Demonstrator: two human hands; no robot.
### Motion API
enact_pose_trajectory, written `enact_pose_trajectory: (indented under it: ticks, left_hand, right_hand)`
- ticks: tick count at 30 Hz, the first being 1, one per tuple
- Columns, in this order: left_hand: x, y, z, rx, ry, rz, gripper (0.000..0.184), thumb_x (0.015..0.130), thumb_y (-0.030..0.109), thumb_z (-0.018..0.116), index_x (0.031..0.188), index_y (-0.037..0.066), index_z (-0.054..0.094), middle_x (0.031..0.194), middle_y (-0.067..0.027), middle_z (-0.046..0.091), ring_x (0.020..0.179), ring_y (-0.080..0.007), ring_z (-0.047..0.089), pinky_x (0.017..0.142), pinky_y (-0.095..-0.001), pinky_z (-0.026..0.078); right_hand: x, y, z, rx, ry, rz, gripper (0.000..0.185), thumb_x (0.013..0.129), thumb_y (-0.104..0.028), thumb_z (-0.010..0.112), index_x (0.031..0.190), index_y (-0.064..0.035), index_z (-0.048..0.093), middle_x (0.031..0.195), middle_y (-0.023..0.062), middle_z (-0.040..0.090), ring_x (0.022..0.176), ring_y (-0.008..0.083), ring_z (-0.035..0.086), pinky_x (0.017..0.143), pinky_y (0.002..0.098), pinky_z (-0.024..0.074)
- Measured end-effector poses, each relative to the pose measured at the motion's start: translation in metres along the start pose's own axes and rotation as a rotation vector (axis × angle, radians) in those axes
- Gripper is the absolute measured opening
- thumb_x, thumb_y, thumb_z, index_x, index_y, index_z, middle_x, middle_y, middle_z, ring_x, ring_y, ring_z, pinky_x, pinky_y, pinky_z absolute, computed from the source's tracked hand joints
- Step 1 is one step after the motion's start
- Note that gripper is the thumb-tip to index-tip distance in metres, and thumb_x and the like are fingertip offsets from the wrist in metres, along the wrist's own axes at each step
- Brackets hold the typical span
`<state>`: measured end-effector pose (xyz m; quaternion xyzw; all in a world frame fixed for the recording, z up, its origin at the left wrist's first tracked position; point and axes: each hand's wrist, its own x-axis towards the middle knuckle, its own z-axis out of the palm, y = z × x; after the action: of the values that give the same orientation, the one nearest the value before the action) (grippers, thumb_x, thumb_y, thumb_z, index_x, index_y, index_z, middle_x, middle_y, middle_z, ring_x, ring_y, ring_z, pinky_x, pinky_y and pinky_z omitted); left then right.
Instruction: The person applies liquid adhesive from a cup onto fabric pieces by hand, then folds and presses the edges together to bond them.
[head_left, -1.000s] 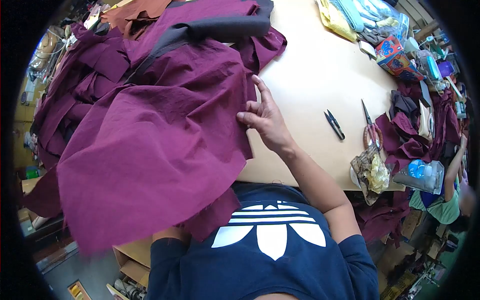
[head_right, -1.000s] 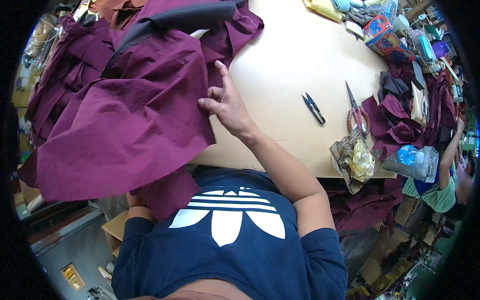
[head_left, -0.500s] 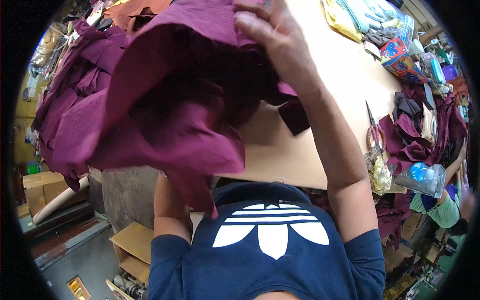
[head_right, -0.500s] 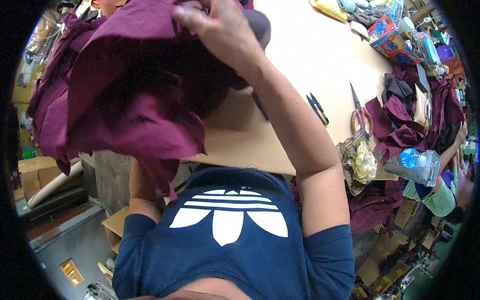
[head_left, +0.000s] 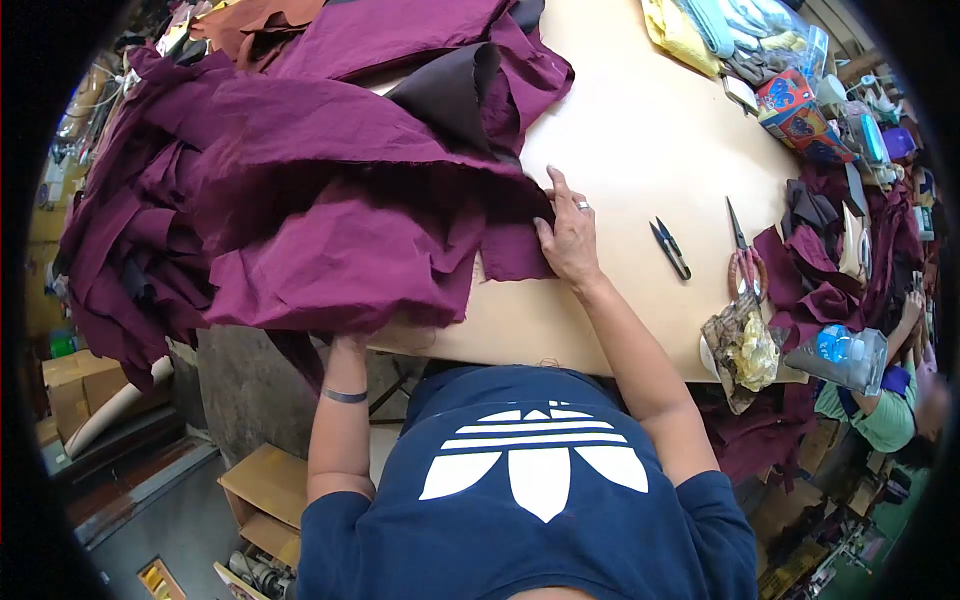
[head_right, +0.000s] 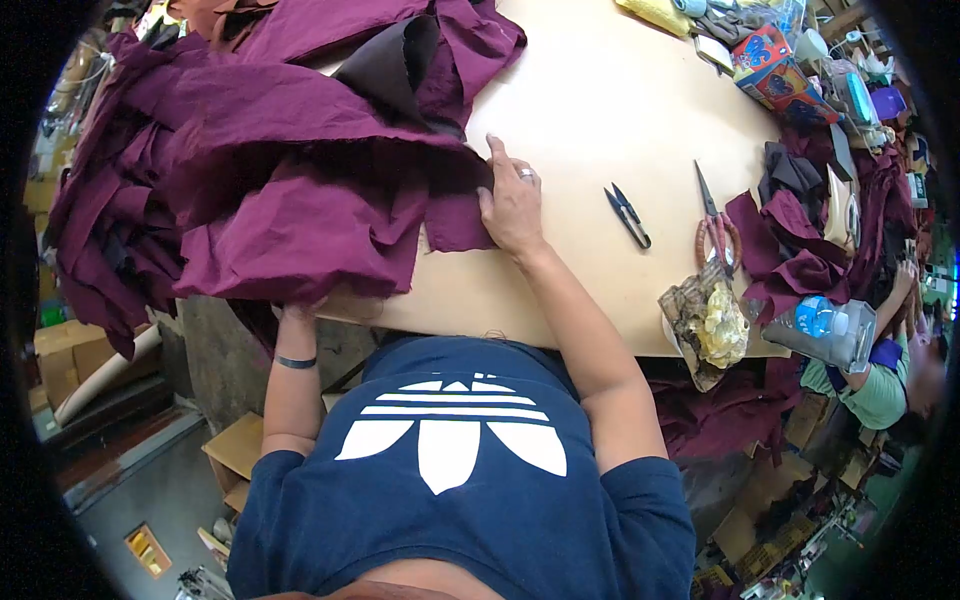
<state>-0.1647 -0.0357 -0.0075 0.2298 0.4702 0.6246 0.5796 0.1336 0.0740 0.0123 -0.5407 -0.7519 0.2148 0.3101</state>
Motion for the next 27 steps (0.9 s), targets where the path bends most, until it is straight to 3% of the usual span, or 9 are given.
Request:
enact_pose_trajectory:
  ticks: [4,5,10,13,16,19,24,25,27]
  left_hand:
    - [0.016,0.034,0.001,0.062,-0.004,0.122,0.089,0.075,0.03,0.072,0.142,0.004,0.02,0.148,-0.0139,0.02,0.136,-0.0306,0.021,0.108,-0.0444,0.025]
    - [0.021,0.043,0.003,0.082,-0.01,0.166,0.089,0.075,0.03,0.072,0.142,0.004,0.02,0.148,-0.014,0.02,0.136,-0.0307,0.021,0.108,-0.0445,0.025]
    - [0.039,0.071,0.017,0.296,-0.066,0.284,0.087,0.075,0.033,0.071,0.142,0.005,0.022,0.147,-0.0151,0.021,0.135,-0.0324,0.021,0.108,-0.0456,0.025]
    - [0.041,0.059,0.031,0.75,-0.088,0.393,0.085,0.076,0.036,0.069,0.141,0.006,0.024,0.146,-0.0166,0.022,0.134,-0.0347,0.022,0.107,-0.0471,0.025]
    - [0.062,0.047,0.049,1.306,-0.078,0.654,0.083,0.076,0.04,0.067,0.141,0.008,0.026,0.146,-0.0181,0.023,0.134,-0.0371,0.022,0.107,-0.0486,0.025]
    - [0.099,0.044,0.067,1.584,-0.074,0.825,0.082,0.077,0.044,0.066,0.14,0.009,0.028,0.145,-0.0197,0.024,0.133,-0.0394,0.023,0.106,-0.0501,0.024]
    - [0.122,0.049,0.088,1.373,-0.083,0.803,0.076,0.079,0.048,0.061,0.14,0.013,0.031,0.143,-0.0219,0.028,0.132,-0.0409,0.024,0.105,-0.053,0.023]
    - [0.125,0.045,0.093,1.479,-0.099,0.835,0.073,0.081,0.048,0.057,0.14,0.012,0.031,0.142,-0.0207,0.03,0.132,-0.039,0.024,0.106,-0.0521,0.023]
    - [0.129,0.031,0.084,1.596,-0.137,0.615,0.069,0.083,0.046,0.056,0.139,0.012,0.033,0.14,-0.0196,0.035,0.131,-0.0378,0.028,0.105,-0.0515,0.024]
  right_hand:
    - [0.004,0.003,-0.007,0.227,-0.034,0.076,0.066,0.077,0.002,0.057,0.137,-0.0117,0.033,0.088,0.0106,0.059,0.08,0.0246,0.057,0.077,0.0361,0.0444]
    - [0.002,-0.002,-0.013,0.34,-0.023,0.122,0.064,0.078,0.006,0.052,0.136,-0.0131,0.034,0.083,0.0087,0.057,0.069,0.018,0.054,0.07,0.0297,0.0451]
    - [-0.005,-0.011,-0.047,0.375,-0.052,0.155,0.062,0.079,0.01,0.048,0.135,-0.0144,0.037,0.083,0.0056,0.056,0.07,0.012,0.051,0.068,0.0252,0.0434]
    - [-0.011,-0.02,-0.07,0.399,-0.117,0.195,0.061,0.079,0.01,0.046,0.135,-0.0134,0.038,0.083,0.0038,0.054,0.07,0.009,0.048,0.067,0.0227,0.0417]
    - [-0.02,-0.022,-0.089,0.573,-0.192,0.229,0.062,0.077,0.009,0.046,0.134,-0.0136,0.04,0.08,0.0035,0.054,0.064,0.0088,0.048,0.065,0.0236,0.0424]
    - [-0.032,-0.024,-0.114,0.763,-0.383,0.277,0.067,0.076,0.009,0.048,0.139,-0.0093,0.032,0.082,0.001,0.052,0.072,0.005,0.045,0.066,0.0177,0.0374]
    - [-0.049,-0.006,-0.134,0.952,-0.438,0.375,0.071,0.074,0.011,0.048,0.14,-0.007,0.028,0.083,-0.0001,0.051,0.072,0.0034,0.046,0.064,0.0158,0.037]
    - [-0.051,0.004,-0.131,0.907,-0.388,0.425,0.068,0.075,0.01,0.048,0.138,-0.007,0.031,0.081,0.0012,0.051,0.07,0.0056,0.047,0.062,0.0179,0.0385]
    - [-0.06,0.034,-0.109,0.454,-0.257,0.355,0.066,0.075,0.01,0.048,0.137,-0.0074,0.033,0.078,0.0018,0.051,0.069,0.0072,0.048,0.062,0.0201,0.0398]
